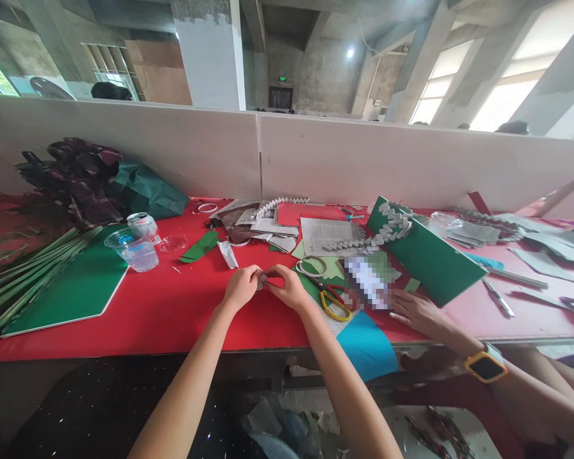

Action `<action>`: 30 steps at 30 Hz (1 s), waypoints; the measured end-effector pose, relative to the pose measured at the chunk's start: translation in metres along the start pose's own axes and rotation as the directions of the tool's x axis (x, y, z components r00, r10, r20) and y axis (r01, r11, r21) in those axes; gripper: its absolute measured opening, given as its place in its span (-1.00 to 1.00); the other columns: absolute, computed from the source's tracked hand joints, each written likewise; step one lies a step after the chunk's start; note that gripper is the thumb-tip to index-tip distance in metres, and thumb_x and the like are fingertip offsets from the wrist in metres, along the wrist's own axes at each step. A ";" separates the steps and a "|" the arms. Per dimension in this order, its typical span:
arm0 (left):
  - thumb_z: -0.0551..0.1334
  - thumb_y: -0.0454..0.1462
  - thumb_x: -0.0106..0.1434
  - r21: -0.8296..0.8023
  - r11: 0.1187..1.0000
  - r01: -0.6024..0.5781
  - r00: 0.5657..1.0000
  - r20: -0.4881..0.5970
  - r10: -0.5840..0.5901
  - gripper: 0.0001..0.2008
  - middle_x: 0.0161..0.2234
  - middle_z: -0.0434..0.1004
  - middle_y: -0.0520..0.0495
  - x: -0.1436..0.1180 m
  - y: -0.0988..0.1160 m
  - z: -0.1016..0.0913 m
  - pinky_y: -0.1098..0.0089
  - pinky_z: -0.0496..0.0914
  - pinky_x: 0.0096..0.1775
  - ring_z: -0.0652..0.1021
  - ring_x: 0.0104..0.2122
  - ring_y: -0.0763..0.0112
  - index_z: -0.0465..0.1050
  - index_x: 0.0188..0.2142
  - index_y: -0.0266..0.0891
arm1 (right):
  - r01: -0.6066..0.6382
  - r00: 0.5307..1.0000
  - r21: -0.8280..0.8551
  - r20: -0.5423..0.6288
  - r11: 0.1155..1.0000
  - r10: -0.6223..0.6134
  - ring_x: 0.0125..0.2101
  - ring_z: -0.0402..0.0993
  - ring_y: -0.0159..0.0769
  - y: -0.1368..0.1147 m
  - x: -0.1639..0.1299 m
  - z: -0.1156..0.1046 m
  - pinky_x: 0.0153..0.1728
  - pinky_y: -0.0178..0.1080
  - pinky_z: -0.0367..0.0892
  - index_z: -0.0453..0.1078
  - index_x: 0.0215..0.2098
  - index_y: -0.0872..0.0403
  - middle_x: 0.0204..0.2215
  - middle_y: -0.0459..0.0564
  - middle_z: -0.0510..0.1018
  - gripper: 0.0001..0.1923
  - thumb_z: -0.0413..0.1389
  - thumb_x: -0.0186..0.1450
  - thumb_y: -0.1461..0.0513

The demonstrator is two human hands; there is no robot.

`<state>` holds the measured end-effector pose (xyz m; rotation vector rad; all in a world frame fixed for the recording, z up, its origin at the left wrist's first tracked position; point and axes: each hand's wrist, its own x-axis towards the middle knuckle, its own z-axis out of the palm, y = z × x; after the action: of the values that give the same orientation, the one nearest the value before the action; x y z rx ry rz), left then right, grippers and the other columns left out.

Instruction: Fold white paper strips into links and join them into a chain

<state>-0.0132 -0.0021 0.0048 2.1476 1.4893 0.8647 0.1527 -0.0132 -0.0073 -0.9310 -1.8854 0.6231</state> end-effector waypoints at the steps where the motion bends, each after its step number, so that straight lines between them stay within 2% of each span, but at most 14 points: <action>1: -0.02 -0.30 0.31 0.014 1.000 0.009 1.000 -0.005 -0.009 -0.75 -0.42 0.54 -0.10 0.000 0.000 0.000 0.43 0.19 -0.43 0.51 -0.40 0.27 0.42 -0.34 -0.18 | 0.002 1.000 -0.001 0.002 1.000 -0.002 -0.28 0.46 -0.28 0.000 0.000 0.000 -0.19 -0.21 0.38 0.40 -0.24 0.08 -0.31 -0.01 0.53 -0.83 0.14 0.16 0.28; 10: -0.06 -0.28 0.33 0.066 0.996 0.053 0.998 -0.021 -0.052 -0.74 -0.39 0.53 -0.13 -0.002 0.001 0.004 0.43 0.16 -0.45 0.50 -0.37 0.24 0.39 -0.32 -0.18 | 0.005 1.000 -0.039 0.021 0.999 -0.004 -0.29 0.42 -0.28 0.001 0.001 0.001 -0.19 -0.22 0.34 0.37 -0.28 0.08 -0.32 -0.02 0.50 -0.81 0.11 0.11 0.35; 18: -0.06 -0.28 0.34 0.015 0.998 0.068 0.998 -0.013 -0.068 -0.75 -0.43 0.50 -0.11 -0.003 0.003 0.005 0.43 0.19 -0.42 0.50 -0.39 0.26 0.37 -0.33 -0.18 | 0.011 1.000 -0.058 -0.001 0.998 -0.011 -0.32 0.42 -0.29 0.002 0.000 0.001 -0.23 -0.24 0.34 0.37 -0.32 0.08 -0.36 -0.04 0.49 -0.86 0.12 0.11 0.33; 23: -0.03 -0.27 0.32 -0.180 0.983 0.041 0.999 -0.024 -0.046 -0.76 -0.49 0.47 -0.06 -0.002 0.002 0.006 0.44 0.20 -0.44 0.45 -0.48 0.33 0.36 -0.39 -0.18 | 0.012 1.000 -0.048 -0.015 0.999 -0.013 -0.33 0.42 -0.30 0.000 0.001 0.001 -0.24 -0.25 0.34 0.37 -0.31 0.07 -0.37 -0.05 0.49 -0.87 0.13 0.14 0.33; 27: 0.02 -0.22 0.29 -0.380 0.922 0.067 0.998 0.012 -0.067 -0.80 -0.50 0.48 -0.04 0.001 -0.002 0.008 0.44 0.26 -0.43 0.45 -0.50 0.38 0.37 -0.38 -0.20 | 0.028 0.999 -0.063 -0.030 0.998 -0.030 -0.30 0.45 -0.28 -0.001 0.001 0.000 -0.21 -0.23 0.34 0.40 -0.26 0.06 -0.34 -0.03 0.51 -0.85 0.14 0.18 0.31; 30: 0.08 -0.16 0.25 -0.473 0.877 0.085 0.996 0.054 -0.068 -0.77 -0.49 0.50 -0.05 0.004 -0.006 0.008 0.44 0.29 -0.43 0.48 -0.50 0.37 0.41 -0.37 -0.23 | 0.036 0.999 -0.099 -0.034 0.994 -0.040 -0.30 0.46 -0.26 0.001 0.001 0.000 -0.20 -0.21 0.34 0.42 -0.28 0.05 -0.35 -0.02 0.53 -0.90 0.14 0.21 0.28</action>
<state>-0.0111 0.0036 -0.0037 1.7199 1.1800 1.0322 0.1526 -0.0121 -0.0075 -0.9606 -1.9108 0.4917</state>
